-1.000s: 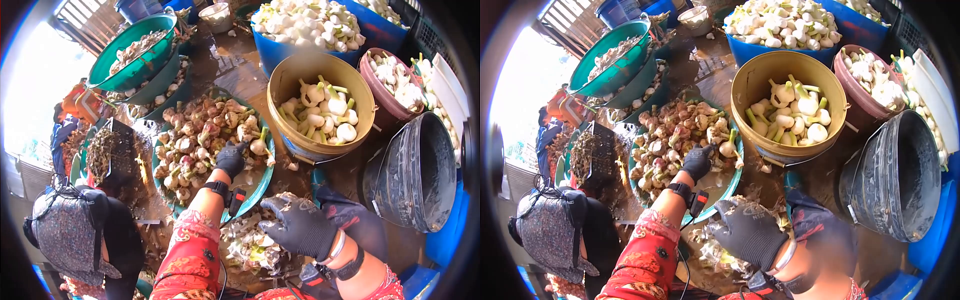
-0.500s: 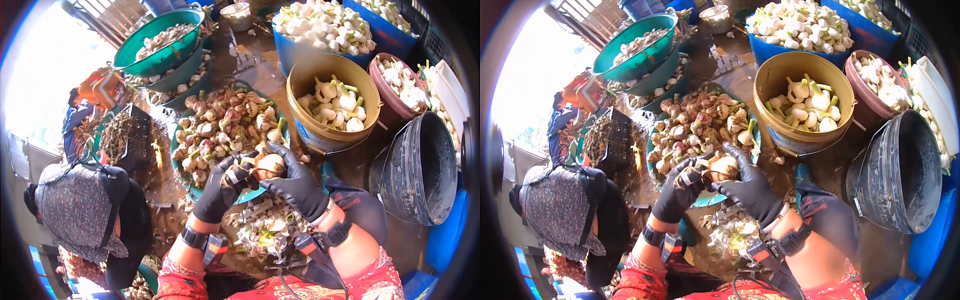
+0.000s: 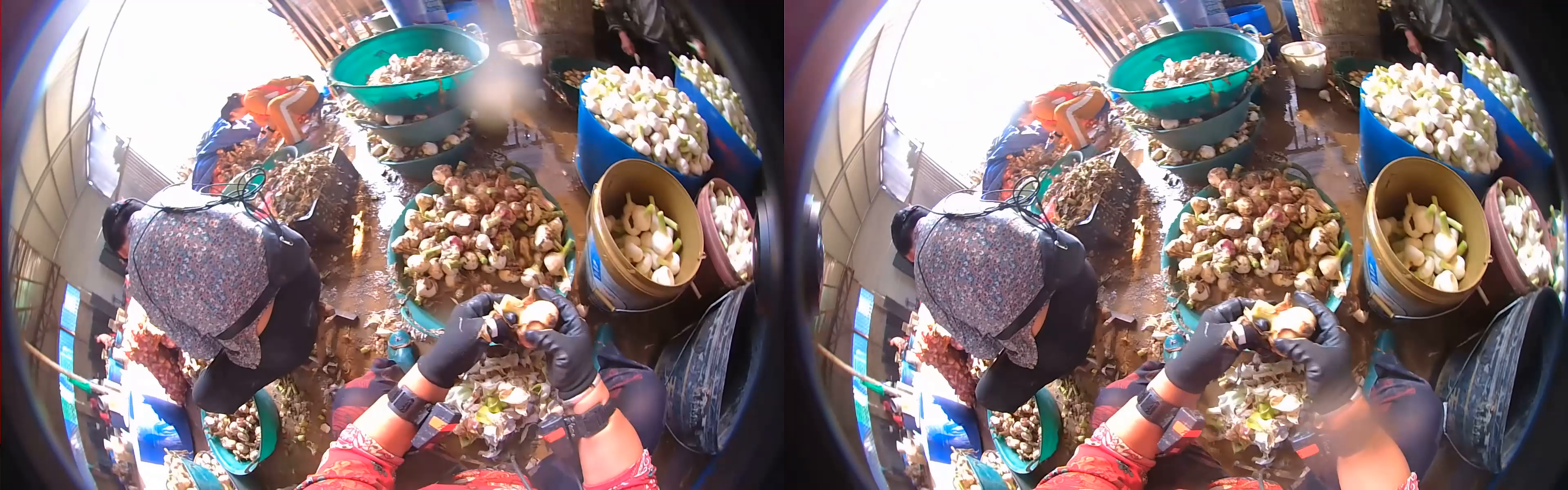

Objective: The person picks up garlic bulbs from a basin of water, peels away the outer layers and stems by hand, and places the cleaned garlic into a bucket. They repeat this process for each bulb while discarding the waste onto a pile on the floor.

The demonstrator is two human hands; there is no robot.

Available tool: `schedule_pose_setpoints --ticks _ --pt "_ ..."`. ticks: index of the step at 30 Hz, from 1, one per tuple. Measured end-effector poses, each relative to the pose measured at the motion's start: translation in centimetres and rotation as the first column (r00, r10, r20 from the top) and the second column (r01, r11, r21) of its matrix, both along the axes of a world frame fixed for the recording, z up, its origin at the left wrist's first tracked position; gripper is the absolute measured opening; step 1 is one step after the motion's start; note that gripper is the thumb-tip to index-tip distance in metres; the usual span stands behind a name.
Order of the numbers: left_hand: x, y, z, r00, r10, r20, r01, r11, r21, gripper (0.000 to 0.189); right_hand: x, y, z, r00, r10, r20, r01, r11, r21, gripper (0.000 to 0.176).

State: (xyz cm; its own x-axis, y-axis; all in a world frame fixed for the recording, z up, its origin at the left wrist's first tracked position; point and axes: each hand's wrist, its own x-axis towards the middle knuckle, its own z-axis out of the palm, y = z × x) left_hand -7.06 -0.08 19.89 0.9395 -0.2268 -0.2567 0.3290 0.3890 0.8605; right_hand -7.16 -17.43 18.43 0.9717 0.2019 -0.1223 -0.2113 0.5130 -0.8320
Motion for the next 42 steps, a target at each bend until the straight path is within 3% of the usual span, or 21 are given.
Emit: schedule_pose_setpoints --ticks 1,4,6,8,9,11,15,17,20,22,25,27,29,30,31,33,35,37,39,40,42 --pt "0.0 0.3 0.1 0.999 -0.033 0.026 0.031 0.996 0.078 0.031 0.1 -0.2 -0.3 1.0 0.004 -0.03 -0.002 0.998 0.066 0.057" --pt "-0.1 0.4 -0.8 1.0 -0.002 0.016 0.002 0.999 -0.044 0.031 0.4 -0.3 -1.0 0.992 0.118 -0.051 -0.1 0.956 0.276 0.048" --pt "0.0 0.6 -0.8 0.981 -0.037 0.192 0.019 0.996 0.093 0.033 0.7 -0.3 -1.1 0.982 0.171 -0.077 -0.128 0.913 0.388 0.048" --pt "-0.2 0.5 0.0 0.982 -0.032 0.184 -0.003 0.982 0.187 0.035 0.9 -0.2 -0.5 0.946 0.284 -0.157 -0.183 0.866 0.465 0.048" --pt "-0.3 0.4 0.5 0.984 -0.029 0.176 -0.022 0.96 0.281 0.037 1.1 -0.2 -0.6 0.945 0.287 -0.154 -0.187 0.866 0.464 0.048" --pt "-0.3 0.2 1.4 0.995 -0.012 0.095 -0.007 0.98 0.198 0.038 1.2 0.0 -0.8 0.992 0.119 0.03 -0.122 0.95 0.288 0.05" --pt "-0.5 -0.1 2.9 0.995 -0.042 0.092 0.024 0.981 0.192 0.037 0.6 -0.3 2.4 0.977 0.203 0.057 -0.211 0.958 0.193 0.062" --pt "-0.7 -0.6 2.8 0.998 -0.007 0.067 0.004 0.999 0.043 0.033 0.6 -0.2 1.8 0.982 0.187 0.034 -0.191 0.961 0.202 0.063" --pt "-0.4 0.1 1.6 1.0 -0.004 0.012 0.002 0.995 0.099 0.025 0.6 -0.2 -0.2 0.991 0.124 0.046 -0.127 0.988 0.085 0.045" --pt "0.2 1.2 -0.8 0.88 -0.239 0.41 -0.11 0.737 0.666 0.018 0.6 -1.0 -1.4 0.907 0.353 -0.232 -0.233 0.876 0.421 0.035" --pt "0.1 1.5 -2.2 0.765 -0.269 0.585 -0.306 0.646 0.699 0.015 0.9 -0.5 0.7 0.817 0.412 -0.403 -0.246 0.882 0.403 0.046" --pt "-0.2 1.1 -2.2 0.834 -0.237 0.499 -0.203 0.709 0.676 0.015 0.9 0.1 0.0 0.861 0.258 -0.438 -0.113 0.937 0.33 0.046" --pt "-0.2 1.2 -2.3 0.887 -0.158 0.434 -0.148 0.792 0.592 0.016 0.7 -0.3 -0.5 0.941 0.192 -0.28 -0.152 0.976 0.159 0.043" --pt "-0.2 1.2 -2.1 0.886 -0.156 0.436 -0.151 0.793 0.59 0.016 0.5 -0.9 -0.4 0.939 0.223 -0.261 -0.258 0.961 -0.105 0.044" --pt "-0.4 1.1 -1.9 0.868 -0.185 0.461 -0.161 0.773 0.613 0.014 0.3 -0.7 -0.4 0.938 0.226 -0.261 -0.261 0.959 -0.107 0.044" --pt "-0.3 1.5 -1.6 0.849 -0.217 0.482 -0.169 0.753 0.636 0.014 0.0 0.0 -0.4 0.983 0.09 0.161 -0.037 0.952 -0.304 0.05" --pt "0.1 1.9 -1.5 0.694 -0.329 0.641 -0.362 0.609 0.705 0.018 0.8 -1.3 1.0 0.942 0.315 -0.117 -0.333 0.923 -0.192 0.049" --pt "0.3 2.3 -1.4 0.685 -0.274 0.675 -0.407 0.624 0.667 0.03 0.0 -2.0 1.3 0.82 0.518 -0.245 -0.465 0.851 0.243 0.047" --pt "0.2 2.3 -1.8 0.742 -0.309 0.594 -0.261 0.684 0.682 0.038 -0.6 -1.7 1.1 0.767 0.613 -0.192 -0.545 0.779 0.311 0.043" --pt "-0.2 1.7 -1.7 0.82 -0.224 0.526 -0.141 0.812 0.566 0.039 -0.1 -1.4 -1.0 0.729 0.683 -0.041 -0.594 0.661 0.459 0.04" --pt "-0.4 1.6 -1.4 0.942 -0.067 0.328 -0.04 0.95 0.31 0.04 -0.3 -1.4 -0.9 0.796 0.582 -0.163 -0.459 0.758 0.464 0.034"
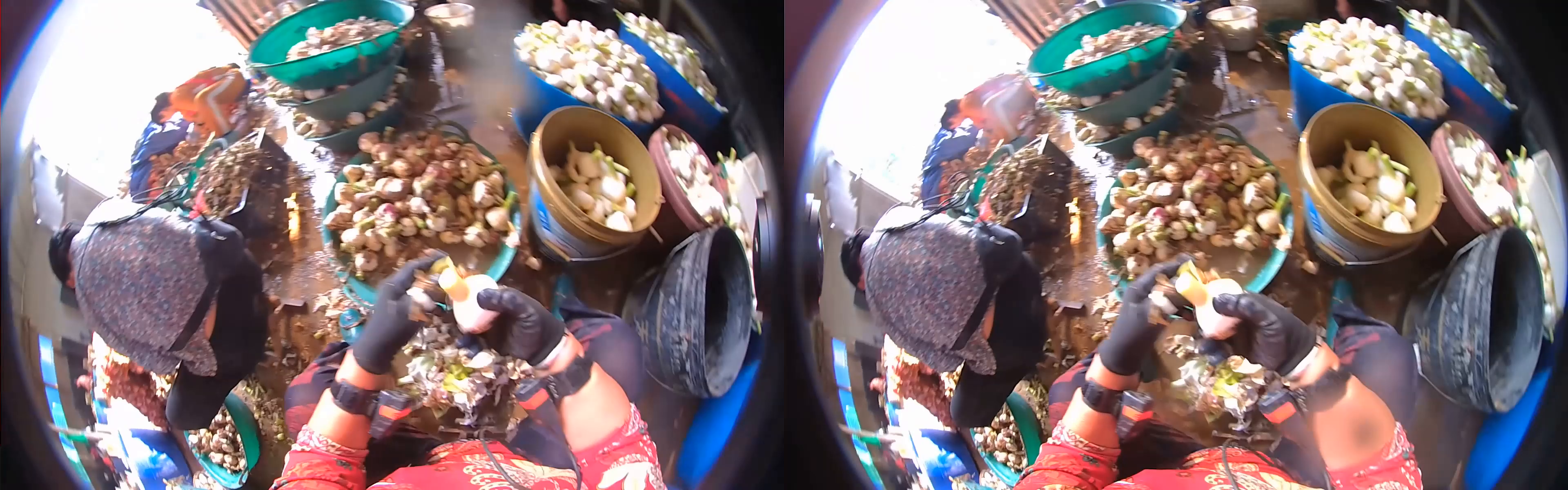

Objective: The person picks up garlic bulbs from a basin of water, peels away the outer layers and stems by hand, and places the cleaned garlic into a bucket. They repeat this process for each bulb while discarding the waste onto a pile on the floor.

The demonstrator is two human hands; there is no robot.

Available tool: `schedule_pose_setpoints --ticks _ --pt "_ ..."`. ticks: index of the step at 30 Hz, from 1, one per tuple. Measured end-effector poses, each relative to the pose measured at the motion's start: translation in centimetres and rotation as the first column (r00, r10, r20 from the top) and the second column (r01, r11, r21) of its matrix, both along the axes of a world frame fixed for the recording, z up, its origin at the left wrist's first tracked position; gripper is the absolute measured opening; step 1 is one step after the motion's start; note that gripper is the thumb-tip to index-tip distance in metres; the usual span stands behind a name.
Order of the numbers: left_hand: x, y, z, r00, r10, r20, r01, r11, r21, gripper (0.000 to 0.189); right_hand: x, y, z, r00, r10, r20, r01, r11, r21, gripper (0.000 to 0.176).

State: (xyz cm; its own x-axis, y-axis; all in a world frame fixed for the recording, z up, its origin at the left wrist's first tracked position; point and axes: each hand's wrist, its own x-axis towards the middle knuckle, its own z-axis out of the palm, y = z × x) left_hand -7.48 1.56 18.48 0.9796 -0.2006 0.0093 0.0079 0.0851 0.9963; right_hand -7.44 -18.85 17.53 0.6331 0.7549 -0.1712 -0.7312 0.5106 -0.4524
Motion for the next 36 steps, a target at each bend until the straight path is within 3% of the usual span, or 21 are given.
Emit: schedule_pose_setpoints --ticks 2,3,5,6,7,8,10,12,15,16,19,21,24,26,29,31,32,33,34,35,36 --pt "0.4 0.9 0.3 0.984 0.086 -0.159 -0.111 0.981 -0.158 0.041 0.4 0.0 0.4 0.989 -0.145 0.003 0.145 0.988 -0.059 0.031" --pt "0.4 0.9 0.7 0.95 0.167 -0.262 -0.193 0.978 -0.076 0.041 0.6 -0.1 1.2 0.978 -0.206 0.035 0.209 0.969 -0.134 0.032" --pt "-0.2 0.7 1.3 0.993 0.0 -0.118 -0.001 1.0 -0.008 0.042 1.1 -0.2 -0.1 0.943 -0.245 0.224 0.31 0.892 -0.329 0.047" --pt "-0.5 0.0 1.2 0.978 -0.064 -0.2 0.014 0.97 -0.241 0.045 0.9 0.3 -0.6 0.883 -0.302 0.361 0.417 0.857 -0.304 0.051" --pt "-1.2 -1.8 3.1 0.968 -0.033 -0.249 -0.019 0.979 -0.201 0.051 0.8 0.8 -0.9 0.801 -0.346 0.489 0.514 0.816 -0.265 0.056" --pt "-1.1 -2.3 2.9 0.982 -0.021 -0.186 -0.018 0.978 -0.206 0.049 0.8 0.8 -0.7 0.676 -0.096 0.731 0.616 0.618 -0.489 0.063" --pt "-0.7 -2.1 2.4 0.992 -0.008 -0.123 -0.018 0.978 -0.209 0.047 0.7 0.8 -0.4 0.75 -0.159 0.642 0.54 0.707 -0.457 0.063" --pt "-0.1 -1.3 1.9 0.986 -0.048 0.161 0.004 0.964 0.264 0.037 1.1 0.8 0.0 0.877 -0.344 0.336 0.436 0.864 -0.252 0.058" --pt "-1.0 -1.7 2.3 0.998 -0.049 -0.03 0.055 0.975 0.216 0.029 2.5 0.3 -0.6 0.875 -0.426 0.231 0.477 0.842 -0.252 0.038" --pt "-1.0 -1.9 2.6 0.991 -0.027 -0.128 0.036 0.997 0.068 0.016 2.4 0.7 -0.9 0.738 -0.399 0.544 0.624 0.709 -0.327 0.028" --pt "-0.3 0.8 1.4 0.99 0.038 -0.138 -0.035 0.999 0.026 0.005 3.5 -0.8 0.2 0.81 -0.586 0.013 0.584 0.809 0.072 0.023" --pt "0.2 2.6 0.0 0.994 0.09 -0.06 -0.089 0.996 0.018 0.025 3.2 -2.6 1.5 0.775 -0.617 0.135 0.602 0.786 0.137 0.026" --pt "0.5 3.2 -2.3 0.988 0.116 -0.101 -0.122 0.991 -0.051 0.025 2.6 -4.4 0.6 0.751 -0.637 0.17 0.618 0.77 0.157 0.026" --pt "0.1 2.6 -3.0 0.92 0.134 -0.367 -0.279 0.884 -0.376 0.022 3.3 -5.9 -0.9 0.754 -0.652 0.076 0.633 0.753 0.183 0.025" --pt "0.4 3.3 -4.8 0.967 0.102 -0.233 -0.156 0.962 -0.226 0.021 3.4 -6.8 1.0 0.749 -0.663 -0.01 0.651 0.732 0.202 0.023" --pt "0.4 2.9 -4.3 0.942 0.063 -0.33 -0.196 0.901 -0.388 0.022 3.5 -6.7 1.3 0.685 -0.726 0.06 0.723 0.688 0.063 0.026" --pt "0.6 2.3 -3.7 0.907 0.06 -0.416 -0.254 0.867 -0.429 0.022 3.5 -6.6 1.1 0.668 -0.686 0.288 0.729 0.681 -0.068 0.02" --pt "0.7 1.9 -3.5 0.864 0.049 -0.5 -0.314 0.83 -0.461 0.022 3.3 -6.3 1.0 0.638 -0.589 0.496 0.743 0.64 -0.195 0.015" --pt "0.6 1.8 -3.9 0.861 0.003 -0.509 -0.314 0.791 -0.526 0.02 2.5 -6.5 1.4 0.566 -0.267 0.78 0.764 0.526 -0.375 0.012" --pt "0.6 1.6 -4.0 0.858 -0.006 -0.513 -0.307 0.796 -0.522 0.02 2.4 -6.6 2.3 0.785 -0.121 0.607 0.55 0.586 -0.595 0.01" --pt "0.6 1.4 -4.0 0.867 -0.014 -0.498 -0.289 0.801 -0.525 0.02 2.2 -6.3 2.1 0.806 -0.208 0.554 0.56 0.574 -0.598 0.009"
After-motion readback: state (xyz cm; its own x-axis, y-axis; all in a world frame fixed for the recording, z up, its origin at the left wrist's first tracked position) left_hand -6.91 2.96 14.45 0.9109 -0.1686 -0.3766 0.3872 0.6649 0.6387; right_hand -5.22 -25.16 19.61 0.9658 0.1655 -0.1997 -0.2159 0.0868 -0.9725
